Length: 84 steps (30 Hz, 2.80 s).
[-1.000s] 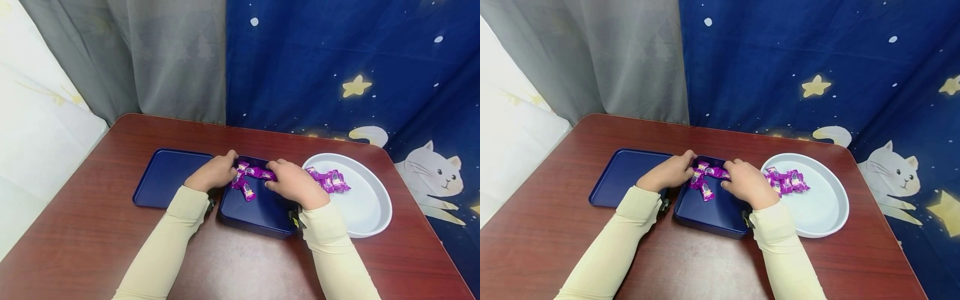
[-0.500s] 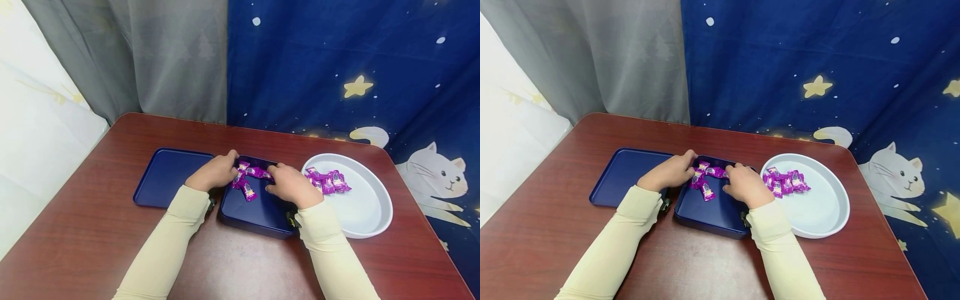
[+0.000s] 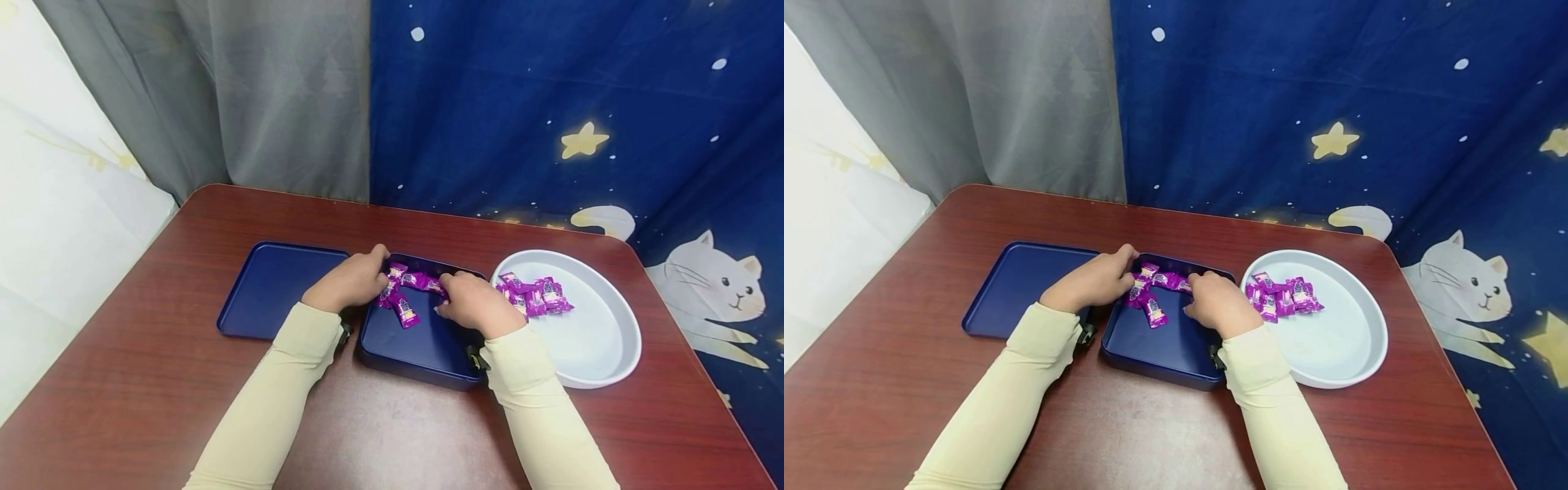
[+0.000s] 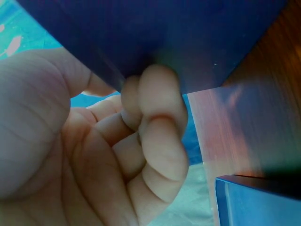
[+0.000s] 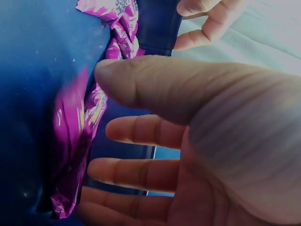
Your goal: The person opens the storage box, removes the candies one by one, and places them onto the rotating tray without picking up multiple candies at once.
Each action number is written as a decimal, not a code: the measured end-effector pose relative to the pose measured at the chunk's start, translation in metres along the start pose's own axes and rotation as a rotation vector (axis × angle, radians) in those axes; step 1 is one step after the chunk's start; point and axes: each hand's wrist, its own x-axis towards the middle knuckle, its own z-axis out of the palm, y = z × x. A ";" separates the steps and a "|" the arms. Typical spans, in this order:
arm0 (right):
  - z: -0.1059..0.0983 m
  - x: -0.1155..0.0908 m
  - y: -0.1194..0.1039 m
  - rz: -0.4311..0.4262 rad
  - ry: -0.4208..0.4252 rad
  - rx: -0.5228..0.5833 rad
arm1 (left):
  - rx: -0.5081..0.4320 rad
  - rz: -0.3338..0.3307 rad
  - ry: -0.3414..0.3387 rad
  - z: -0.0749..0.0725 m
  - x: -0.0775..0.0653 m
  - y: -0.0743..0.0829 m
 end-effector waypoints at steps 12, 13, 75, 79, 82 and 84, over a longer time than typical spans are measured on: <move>0.004 0.004 0.000 -0.041 -0.017 -0.013 | 0.004 -0.007 -0.002 0.000 0.000 0.000; 0.005 0.004 0.000 -0.042 -0.014 -0.013 | 0.005 -0.009 -0.001 0.000 0.000 0.000; -0.006 0.004 0.002 -0.146 0.257 0.153 | -0.006 -0.019 -0.015 0.001 0.000 0.001; -0.010 0.001 0.000 -0.145 0.293 0.179 | -0.007 -0.018 -0.015 0.001 0.000 0.001; -0.013 -0.001 -0.001 -0.141 0.309 0.194 | -0.006 -0.015 -0.014 0.001 0.000 0.001; -0.015 -0.003 -0.001 -0.139 0.311 0.203 | -0.004 -0.013 -0.012 0.000 0.000 0.001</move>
